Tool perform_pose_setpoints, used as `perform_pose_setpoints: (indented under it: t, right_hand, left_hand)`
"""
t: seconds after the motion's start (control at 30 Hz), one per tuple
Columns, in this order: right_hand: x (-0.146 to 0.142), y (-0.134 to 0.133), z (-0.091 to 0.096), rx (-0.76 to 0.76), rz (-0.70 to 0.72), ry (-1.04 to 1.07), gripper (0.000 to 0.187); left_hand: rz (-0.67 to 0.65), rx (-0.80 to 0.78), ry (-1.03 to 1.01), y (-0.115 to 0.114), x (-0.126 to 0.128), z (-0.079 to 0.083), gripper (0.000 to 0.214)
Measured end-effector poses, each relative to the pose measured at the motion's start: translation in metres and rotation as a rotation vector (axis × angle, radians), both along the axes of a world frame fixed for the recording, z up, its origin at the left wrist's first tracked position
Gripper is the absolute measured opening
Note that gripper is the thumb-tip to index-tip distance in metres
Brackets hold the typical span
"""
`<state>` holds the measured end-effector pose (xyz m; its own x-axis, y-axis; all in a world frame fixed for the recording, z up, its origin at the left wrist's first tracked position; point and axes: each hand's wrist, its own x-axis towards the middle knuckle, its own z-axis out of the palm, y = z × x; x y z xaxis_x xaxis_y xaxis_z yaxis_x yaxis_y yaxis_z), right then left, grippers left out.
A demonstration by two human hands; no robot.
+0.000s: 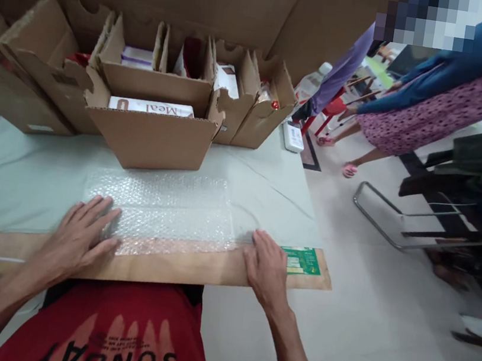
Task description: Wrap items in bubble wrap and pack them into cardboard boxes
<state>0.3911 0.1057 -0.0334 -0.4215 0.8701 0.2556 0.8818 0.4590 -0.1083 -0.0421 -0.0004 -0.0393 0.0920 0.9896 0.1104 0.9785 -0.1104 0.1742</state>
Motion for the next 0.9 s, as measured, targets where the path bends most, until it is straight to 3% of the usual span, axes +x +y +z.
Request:
perform_pose_setpoints:
  t: [0.07,0.17,0.33,0.43,0.57,0.7,0.8,0.9]
  right_hand:
    - [0.002,-0.011,0.005,-0.056,0.134,-0.024,0.042]
    - [-0.021,-0.014,0.005,-0.103,0.259,-0.040,0.042]
    - [-0.049,0.001,0.007,-0.021,0.284,0.227,0.022]
    - [-0.049,-0.001,0.025,-0.133,0.211,0.443,0.020]
    - [-0.044,-0.007,0.042,-0.314,-0.027,0.669,0.025]
    - [-0.041,-0.002,0.036,-0.403,-0.186,0.911,0.029]
    - [-0.038,0.002,0.027,-0.537,-0.113,0.996,0.045]
    - [-0.035,-0.001,0.018,-0.647,-0.005,0.946,0.067]
  left_hand:
    - [-0.044,0.028,-0.027,-0.003,0.007,0.004,0.051]
    - [-0.148,0.009,-0.051,0.002,0.027,0.011,0.055]
    - [-0.210,-0.083,-0.058,0.007,0.040,0.018,0.064]
    - [-0.162,-0.066,-0.081,0.003,0.024,0.018,0.049]
    - [-0.019,0.032,-0.234,-0.001,-0.007,0.022,0.036]
    - [0.256,0.010,-0.524,0.005,-0.015,0.041,0.023]
    - [0.483,-0.078,-0.673,0.012,-0.006,0.052,0.026]
    - [0.625,-0.086,-0.730,0.017,-0.001,0.051,0.040]
